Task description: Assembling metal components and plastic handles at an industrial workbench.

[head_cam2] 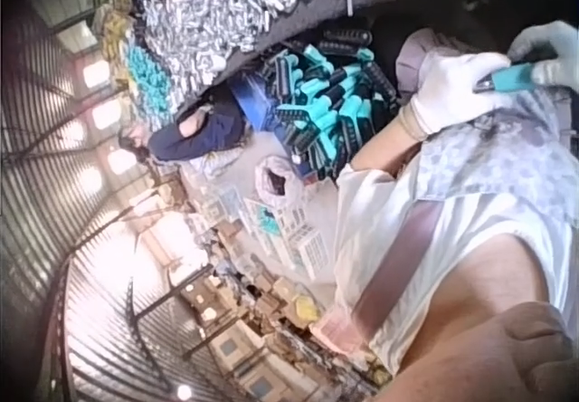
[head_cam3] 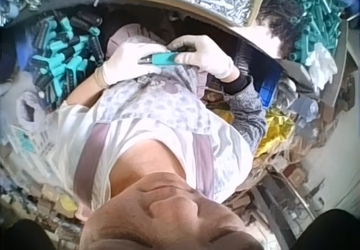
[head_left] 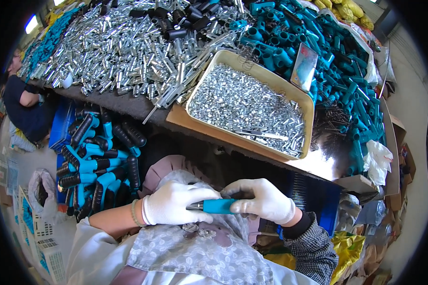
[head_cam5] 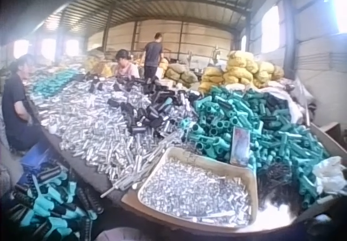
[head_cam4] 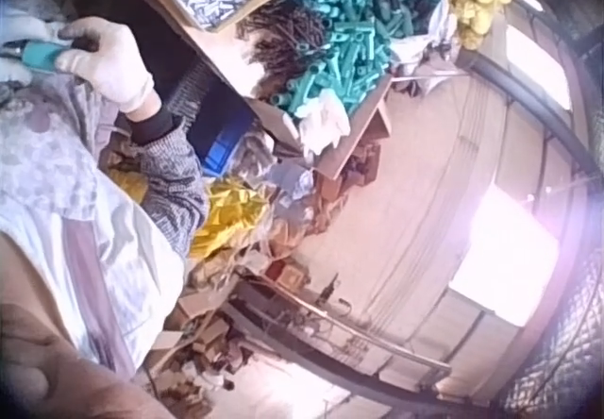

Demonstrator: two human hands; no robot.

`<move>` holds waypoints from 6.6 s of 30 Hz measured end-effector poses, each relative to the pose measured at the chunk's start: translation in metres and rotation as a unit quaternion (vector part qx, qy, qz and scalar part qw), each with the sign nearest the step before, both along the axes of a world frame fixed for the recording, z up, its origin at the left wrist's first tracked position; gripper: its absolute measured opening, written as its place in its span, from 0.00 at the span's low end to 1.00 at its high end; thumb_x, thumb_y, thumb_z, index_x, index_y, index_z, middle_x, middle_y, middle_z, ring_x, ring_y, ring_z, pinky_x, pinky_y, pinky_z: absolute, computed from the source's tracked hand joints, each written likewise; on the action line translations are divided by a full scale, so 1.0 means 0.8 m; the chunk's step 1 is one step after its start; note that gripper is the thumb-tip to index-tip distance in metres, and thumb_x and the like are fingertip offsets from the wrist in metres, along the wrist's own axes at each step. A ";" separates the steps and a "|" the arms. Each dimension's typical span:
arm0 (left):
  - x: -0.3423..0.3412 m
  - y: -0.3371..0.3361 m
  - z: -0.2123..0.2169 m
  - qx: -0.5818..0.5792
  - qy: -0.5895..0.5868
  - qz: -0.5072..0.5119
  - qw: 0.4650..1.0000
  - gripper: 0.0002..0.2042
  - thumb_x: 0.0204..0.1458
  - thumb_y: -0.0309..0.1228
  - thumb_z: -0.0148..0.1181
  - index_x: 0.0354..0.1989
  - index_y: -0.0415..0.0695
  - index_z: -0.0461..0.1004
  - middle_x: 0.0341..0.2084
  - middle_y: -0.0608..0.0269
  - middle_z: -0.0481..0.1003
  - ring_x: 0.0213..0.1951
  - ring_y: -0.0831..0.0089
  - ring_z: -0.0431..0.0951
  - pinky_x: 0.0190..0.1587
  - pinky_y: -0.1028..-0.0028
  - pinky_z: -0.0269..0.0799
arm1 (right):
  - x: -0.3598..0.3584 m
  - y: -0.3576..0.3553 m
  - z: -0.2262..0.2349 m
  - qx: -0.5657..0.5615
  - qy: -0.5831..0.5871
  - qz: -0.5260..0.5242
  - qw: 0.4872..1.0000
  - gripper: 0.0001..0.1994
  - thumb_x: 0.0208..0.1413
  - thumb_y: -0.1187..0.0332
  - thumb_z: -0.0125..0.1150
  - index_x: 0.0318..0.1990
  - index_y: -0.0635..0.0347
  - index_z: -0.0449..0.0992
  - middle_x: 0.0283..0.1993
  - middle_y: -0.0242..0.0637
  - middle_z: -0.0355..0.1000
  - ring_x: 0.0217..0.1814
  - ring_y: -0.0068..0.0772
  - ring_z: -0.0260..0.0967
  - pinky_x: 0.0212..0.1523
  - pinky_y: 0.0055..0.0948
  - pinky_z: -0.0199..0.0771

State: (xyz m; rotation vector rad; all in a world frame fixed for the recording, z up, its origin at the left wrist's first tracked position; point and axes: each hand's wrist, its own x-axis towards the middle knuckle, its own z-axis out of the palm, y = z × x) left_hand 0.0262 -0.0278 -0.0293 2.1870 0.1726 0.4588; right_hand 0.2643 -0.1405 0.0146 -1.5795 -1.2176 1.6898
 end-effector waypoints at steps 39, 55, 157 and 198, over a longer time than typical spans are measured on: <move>0.004 0.021 -0.017 0.124 0.054 0.067 0.989 0.19 0.46 0.42 0.69 0.46 0.50 0.79 0.24 0.58 0.79 0.28 0.59 0.82 0.31 0.63 0.77 | -0.001 0.035 0.007 0.359 -0.328 0.093 0.869 0.03 0.51 0.73 0.63 0.34 0.56 0.78 0.34 0.40 0.72 0.39 0.48 0.73 0.41 0.40 0.74; 0.017 0.015 -0.022 0.078 0.050 0.056 0.994 0.18 0.49 0.42 0.67 0.47 0.51 0.78 0.26 0.57 0.80 0.30 0.57 0.82 0.33 0.62 0.77 | -0.017 0.038 -0.032 0.483 -0.352 0.156 0.786 0.05 0.47 0.68 0.63 0.32 0.56 0.77 0.33 0.36 0.69 0.37 0.40 0.69 0.37 0.37 0.72; 0.008 0.001 0.023 0.045 0.061 0.044 0.996 0.25 0.43 0.34 0.75 0.52 0.46 0.78 0.27 0.56 0.79 0.28 0.59 0.83 0.33 0.67 0.78 | -0.083 -0.038 -0.179 0.134 0.524 -0.257 0.801 0.18 0.53 0.68 0.72 0.46 0.61 0.70 0.42 0.38 0.74 0.44 0.34 0.75 0.45 0.31 0.77; 0.033 0.037 -0.114 -0.007 0.293 -0.028 0.956 0.19 0.50 0.48 0.65 0.49 0.59 0.79 0.26 0.54 0.80 0.30 0.53 0.82 0.35 0.57 0.76 | -0.024 -0.072 -0.203 -0.139 0.382 -0.305 0.861 0.22 0.58 0.79 0.53 0.62 0.65 0.67 0.40 0.32 0.73 0.34 0.21 0.73 0.37 0.21 0.75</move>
